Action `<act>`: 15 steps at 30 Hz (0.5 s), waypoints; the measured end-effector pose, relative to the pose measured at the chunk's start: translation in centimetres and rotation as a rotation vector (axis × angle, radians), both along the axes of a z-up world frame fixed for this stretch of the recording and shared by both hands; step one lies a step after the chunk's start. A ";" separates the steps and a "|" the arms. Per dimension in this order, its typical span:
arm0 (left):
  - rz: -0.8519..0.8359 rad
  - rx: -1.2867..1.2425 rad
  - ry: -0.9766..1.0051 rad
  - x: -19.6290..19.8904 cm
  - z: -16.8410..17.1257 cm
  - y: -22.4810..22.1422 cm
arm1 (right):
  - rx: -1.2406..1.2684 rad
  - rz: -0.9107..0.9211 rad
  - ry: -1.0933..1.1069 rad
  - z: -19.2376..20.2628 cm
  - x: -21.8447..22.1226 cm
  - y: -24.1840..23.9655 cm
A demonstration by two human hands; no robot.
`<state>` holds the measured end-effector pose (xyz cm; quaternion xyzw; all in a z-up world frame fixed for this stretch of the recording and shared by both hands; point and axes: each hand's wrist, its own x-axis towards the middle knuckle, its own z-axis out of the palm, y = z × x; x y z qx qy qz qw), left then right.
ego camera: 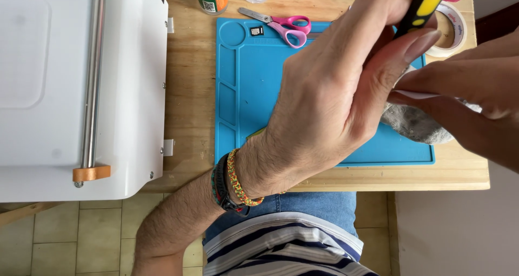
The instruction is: Cleaning the exterior and edges of a smartphone using a razor blade, cloth, and plastic card to remove residue
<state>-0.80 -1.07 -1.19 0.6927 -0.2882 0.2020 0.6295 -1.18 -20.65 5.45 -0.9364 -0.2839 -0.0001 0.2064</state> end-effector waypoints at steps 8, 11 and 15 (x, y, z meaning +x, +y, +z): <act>0.009 -0.088 -0.031 0.3 1.0 0.5 | -0.090 0.061 -0.091 0.0 1.0 0.0; 0.042 -0.088 -0.023 0.4 0.5 0.5 | -0.059 0.124 -0.096 0.1 1.2 0.3; 0.029 -0.086 -0.002 0.4 0.0 0.3 | -0.097 0.108 -0.102 0.4 0.9 0.7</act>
